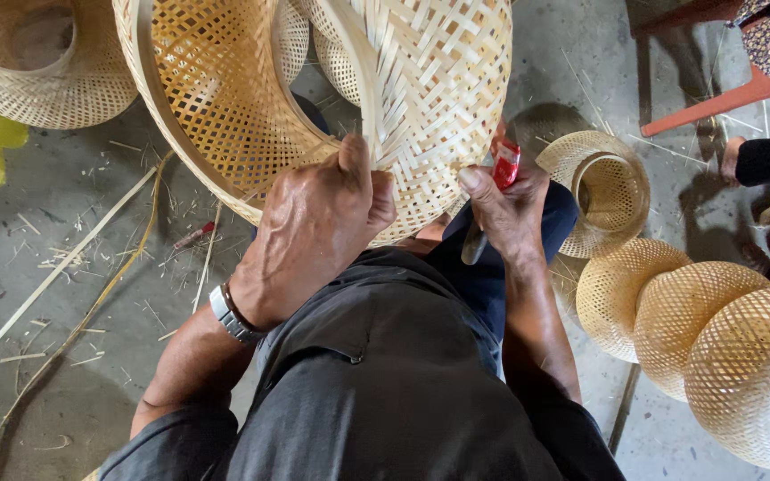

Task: The person is weaving a bamboo basket, using a small red-handled tool to tuck and secure the bamboo strips along the rim. The person rotates the basket to work on different sections of the rim.

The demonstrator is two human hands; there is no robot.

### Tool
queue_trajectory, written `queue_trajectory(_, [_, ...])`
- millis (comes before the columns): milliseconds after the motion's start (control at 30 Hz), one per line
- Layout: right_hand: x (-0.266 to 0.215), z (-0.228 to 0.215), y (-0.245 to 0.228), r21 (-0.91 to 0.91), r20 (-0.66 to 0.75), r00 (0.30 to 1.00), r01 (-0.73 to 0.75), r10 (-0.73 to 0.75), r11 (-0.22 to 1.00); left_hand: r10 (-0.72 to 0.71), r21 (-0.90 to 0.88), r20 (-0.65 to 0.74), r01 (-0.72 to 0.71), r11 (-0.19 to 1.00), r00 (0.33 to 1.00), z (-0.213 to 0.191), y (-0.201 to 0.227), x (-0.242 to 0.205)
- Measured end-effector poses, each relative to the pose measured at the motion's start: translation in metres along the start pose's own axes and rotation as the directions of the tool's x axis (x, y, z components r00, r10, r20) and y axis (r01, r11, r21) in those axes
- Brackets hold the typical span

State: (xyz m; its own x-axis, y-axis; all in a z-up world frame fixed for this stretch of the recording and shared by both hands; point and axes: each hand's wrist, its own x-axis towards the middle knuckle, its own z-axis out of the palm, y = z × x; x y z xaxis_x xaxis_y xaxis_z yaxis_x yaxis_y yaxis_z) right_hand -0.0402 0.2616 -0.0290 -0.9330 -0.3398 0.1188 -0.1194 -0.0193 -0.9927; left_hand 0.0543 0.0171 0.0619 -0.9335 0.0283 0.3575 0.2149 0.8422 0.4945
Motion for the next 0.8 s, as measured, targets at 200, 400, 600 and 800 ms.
queue_trajectory(200, [-0.002, -0.004, 0.014, -0.017, 0.011, 1.0, 0.029, -0.028, 0.999, -0.039, 0.002, 0.028, 0.039, 0.999, 0.999, 0.004, 0.001, -0.002])
queue_trajectory(400, [0.006, 0.003, 0.012, 0.246, 0.077, 0.996, 0.017, -0.037, 0.969, -0.124, -0.035, 0.167, 0.131, 0.991, 0.978, 0.016, -0.006, 0.001])
queue_trajectory(600, [0.013, 0.009, 0.001, 0.349, 0.11, 0.989, 0.054, -0.098, 0.936, -0.111, -0.364, 0.026, 0.113, 0.924, 0.993, 0.022, -0.013, -0.004])
queue_trajectory(800, [0.012, -0.005, 0.019, 0.217, 0.036, 0.998, -0.055, 0.049, 0.975, -0.052, -0.404, -0.004, 0.046, 0.913, 0.999, 0.028, -0.017, -0.004])
